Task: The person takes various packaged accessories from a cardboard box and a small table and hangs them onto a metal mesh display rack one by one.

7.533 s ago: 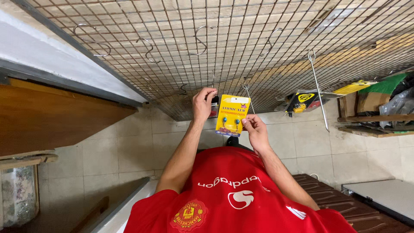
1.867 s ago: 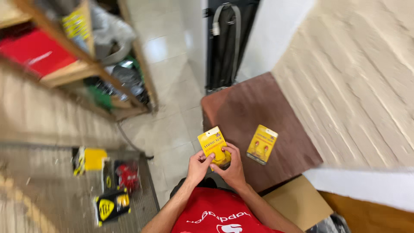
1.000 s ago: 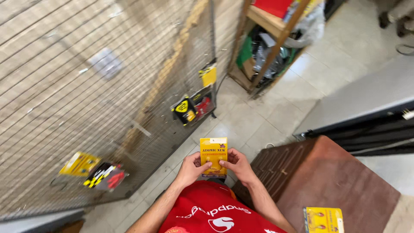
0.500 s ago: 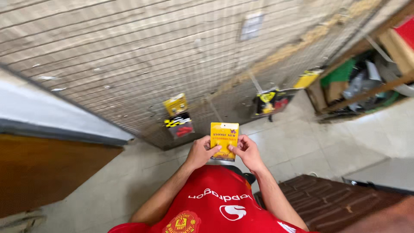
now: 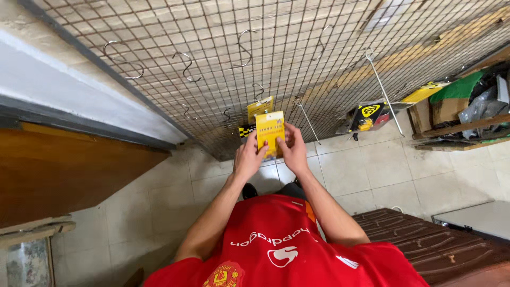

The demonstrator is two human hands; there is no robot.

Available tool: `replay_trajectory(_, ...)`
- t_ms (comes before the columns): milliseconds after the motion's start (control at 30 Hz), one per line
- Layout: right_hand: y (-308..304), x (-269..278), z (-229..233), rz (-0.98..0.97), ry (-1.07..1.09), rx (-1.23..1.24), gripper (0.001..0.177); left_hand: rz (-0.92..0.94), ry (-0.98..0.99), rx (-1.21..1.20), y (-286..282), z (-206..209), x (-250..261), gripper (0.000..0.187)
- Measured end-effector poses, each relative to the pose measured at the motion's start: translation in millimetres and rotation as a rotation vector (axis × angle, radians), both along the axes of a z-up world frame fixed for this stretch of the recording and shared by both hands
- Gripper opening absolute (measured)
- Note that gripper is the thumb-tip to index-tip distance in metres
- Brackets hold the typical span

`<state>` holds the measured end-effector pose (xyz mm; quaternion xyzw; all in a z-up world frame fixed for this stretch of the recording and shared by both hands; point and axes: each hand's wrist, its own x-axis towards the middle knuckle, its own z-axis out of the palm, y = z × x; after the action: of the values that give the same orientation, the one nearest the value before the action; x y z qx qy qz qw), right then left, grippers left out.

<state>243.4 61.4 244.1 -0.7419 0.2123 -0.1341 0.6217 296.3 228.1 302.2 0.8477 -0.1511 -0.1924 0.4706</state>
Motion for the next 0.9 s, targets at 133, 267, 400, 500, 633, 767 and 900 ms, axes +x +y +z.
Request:
replay_trajectory(133,-0.3,26.1,14.1,0.043,-0.047,-0.097,0.046,0.012,-0.069,-0.019,-4.6,0.2,17.1,0.066)
replay_trajectory(267,-10.8,42.1,-2.2,0.081,-0.094,-0.123,0.044,0.038,-0.064,-0.044,-10.1,-2.6,25.0,0.072)
replay_trajectory(400,-20.4,52.5,-16.2,0.123,-0.094,-0.168,0.040,0.037,-0.128,-0.017,-17.1,-7.7,31.7,0.077)
replay_trajectory(500,-26.2,56.9,-27.3,0.138,-0.084,-0.180,0.040,0.057,-0.142,-0.015,-24.4,-14.2,34.0,0.078)
replay_trajectory(633,-31.4,59.6,-38.1,0.147,-0.043,-0.196,0.040,0.085,-0.115,0.030,-32.9,-32.5,34.2,0.082)
replay_trajectory(767,-34.3,60.7,-46.1,0.171,-0.038,-0.185,0.041,0.130,-0.072,0.033,-34.2,-27.8,28.2,0.082)
replay_trajectory(900,-31.0,59.7,-52.1,0.187,-0.041,-0.161,0.041,0.171,-0.044,0.034,-31.2,-35.7,22.8,0.082)
